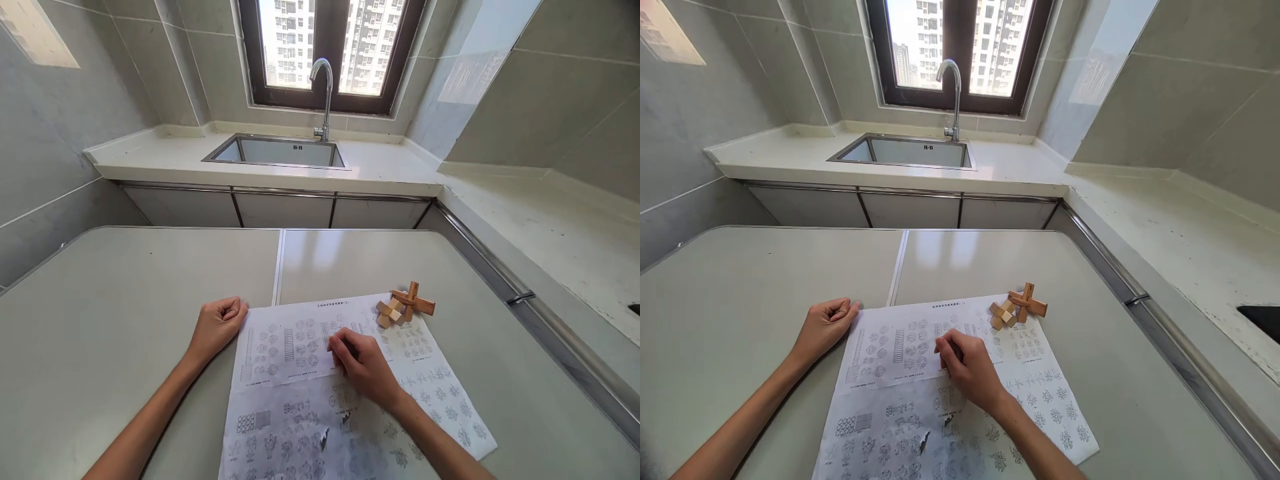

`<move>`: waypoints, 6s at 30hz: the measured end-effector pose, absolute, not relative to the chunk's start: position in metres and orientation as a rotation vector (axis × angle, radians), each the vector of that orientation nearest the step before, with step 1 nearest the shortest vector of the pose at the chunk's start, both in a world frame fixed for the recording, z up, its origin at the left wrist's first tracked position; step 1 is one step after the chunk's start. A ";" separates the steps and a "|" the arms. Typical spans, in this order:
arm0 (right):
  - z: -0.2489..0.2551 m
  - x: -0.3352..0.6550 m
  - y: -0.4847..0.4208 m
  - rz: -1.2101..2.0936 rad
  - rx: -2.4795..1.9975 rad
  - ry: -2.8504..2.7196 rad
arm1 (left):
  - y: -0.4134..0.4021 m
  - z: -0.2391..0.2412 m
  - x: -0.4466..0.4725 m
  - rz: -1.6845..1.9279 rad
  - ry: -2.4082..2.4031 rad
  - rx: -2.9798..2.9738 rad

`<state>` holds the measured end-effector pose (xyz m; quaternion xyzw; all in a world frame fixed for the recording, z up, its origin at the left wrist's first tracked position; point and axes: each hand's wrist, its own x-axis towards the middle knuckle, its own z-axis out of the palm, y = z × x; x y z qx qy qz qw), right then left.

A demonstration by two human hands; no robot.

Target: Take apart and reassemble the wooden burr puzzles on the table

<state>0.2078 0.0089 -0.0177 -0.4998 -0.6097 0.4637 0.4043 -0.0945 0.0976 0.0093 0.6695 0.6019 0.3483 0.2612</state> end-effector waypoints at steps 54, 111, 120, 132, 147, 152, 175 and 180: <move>-0.036 0.329 0.048 0.087 -2.058 -1.107 | 0.099 0.008 -0.098 0.953 1.645 1.726; -0.022 0.209 -0.011 0.839 -1.096 -1.897 | 0.036 0.001 -0.045 0.755 0.824 2.074; -0.025 0.211 -0.010 0.848 -1.093 -1.897 | 0.036 0.000 -0.045 0.728 0.823 2.074; -0.024 0.211 -0.010 0.874 -1.098 -1.859 | 0.035 0.001 -0.045 0.748 0.819 2.095; -0.013 0.209 -0.012 0.601 -1.039 -1.790 | 0.026 0.004 -0.039 1.076 0.851 2.514; -0.012 0.205 -0.014 0.567 -0.947 -1.884 | 0.023 0.008 -0.034 1.123 0.823 2.731; -0.004 0.209 -0.017 1.139 -1.013 -1.824 | 0.023 0.009 -0.036 1.173 0.724 2.674; -0.004 0.209 -0.016 1.145 -1.003 -1.729 | 0.022 0.004 -0.042 1.036 0.862 2.422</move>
